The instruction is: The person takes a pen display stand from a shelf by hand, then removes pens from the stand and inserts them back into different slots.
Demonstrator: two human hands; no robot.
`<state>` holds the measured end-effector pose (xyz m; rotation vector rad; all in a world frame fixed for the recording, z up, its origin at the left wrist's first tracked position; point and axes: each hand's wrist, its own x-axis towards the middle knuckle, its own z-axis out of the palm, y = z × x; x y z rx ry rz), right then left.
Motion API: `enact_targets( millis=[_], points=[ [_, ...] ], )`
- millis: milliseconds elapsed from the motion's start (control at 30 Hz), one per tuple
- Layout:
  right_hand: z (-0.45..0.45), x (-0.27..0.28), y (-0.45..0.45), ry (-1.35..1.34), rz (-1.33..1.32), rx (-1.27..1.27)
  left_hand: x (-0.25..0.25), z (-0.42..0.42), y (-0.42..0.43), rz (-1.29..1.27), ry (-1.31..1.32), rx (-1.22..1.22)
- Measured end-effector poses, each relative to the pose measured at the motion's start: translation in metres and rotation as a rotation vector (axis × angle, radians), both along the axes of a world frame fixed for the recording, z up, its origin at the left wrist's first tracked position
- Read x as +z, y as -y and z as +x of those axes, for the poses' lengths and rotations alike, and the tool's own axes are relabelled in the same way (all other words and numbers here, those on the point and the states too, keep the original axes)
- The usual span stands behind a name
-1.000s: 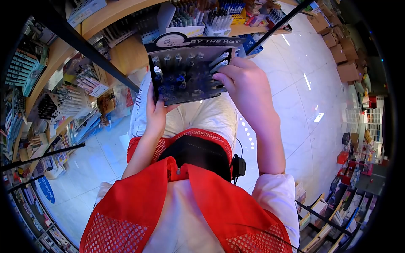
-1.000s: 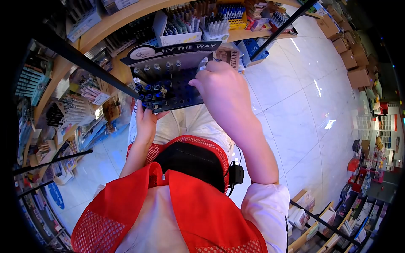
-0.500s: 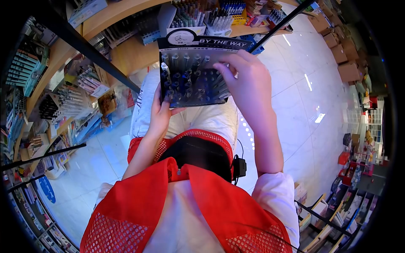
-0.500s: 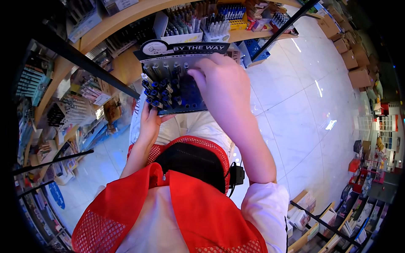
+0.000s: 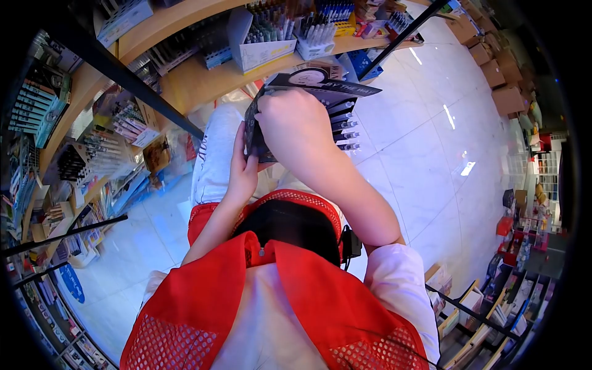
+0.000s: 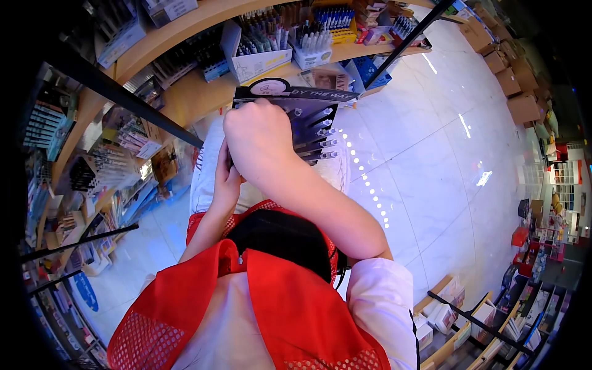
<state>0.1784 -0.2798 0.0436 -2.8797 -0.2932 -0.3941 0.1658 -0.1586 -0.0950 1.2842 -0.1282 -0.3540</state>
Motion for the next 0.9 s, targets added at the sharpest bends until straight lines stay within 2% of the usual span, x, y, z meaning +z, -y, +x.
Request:
enact_targets(
  millis=[133, 233, 333, 433, 467, 533, 633, 733, 800, 867, 900],
  points=[
    [0.003, 0.002, -0.002, 0.263, 0.075, 0.040, -0.011, 0.003, -0.001, -0.027, -0.019, -0.009],
    [0.005, 0.029, 0.006, 0.447, 0.137, 0.057, -0.020, 0.005, -0.002, -0.056, -0.129, 0.013],
    [-0.008, 0.055, 0.022, 0.379, 0.350, 0.021, -0.022, 0.007, -0.005, -0.125, -0.170, 0.047],
    [-0.017, 0.057, 0.051, 0.234, 0.671, -0.078, -0.019, 0.012, -0.008, -0.141, -0.142, 0.076],
    [-0.027, 0.064, 0.059, 0.082, 0.782, -0.159, -0.015, 0.013, -0.010, -0.162, -0.128, 0.079],
    [-0.046, 0.067, 0.072, 0.026, 1.105, -0.072, -0.013, 0.015, -0.013, -0.190, -0.102, 0.088],
    [-0.074, 0.072, 0.080, 0.061, 1.143, -0.070, -0.007, 0.015, -0.016, -0.202, -0.074, 0.088],
    [-0.079, 0.067, 0.078, 0.168, 0.980, -0.081, -0.015, 0.014, -0.016, -0.267, -0.062, 0.091],
    [-0.065, 0.052, 0.083, 0.331, 0.745, 0.034, -0.016, 0.013, -0.014, -0.231, -0.018, 0.097],
    [-0.057, 0.049, 0.084, 0.349, 0.487, 0.053, -0.021, 0.014, -0.021, -0.184, -0.014, 0.087],
    [-0.052, 0.046, 0.083, 0.346, 0.458, 0.048, -0.025, 0.016, -0.021, -0.100, 0.019, 0.104]
  ],
)
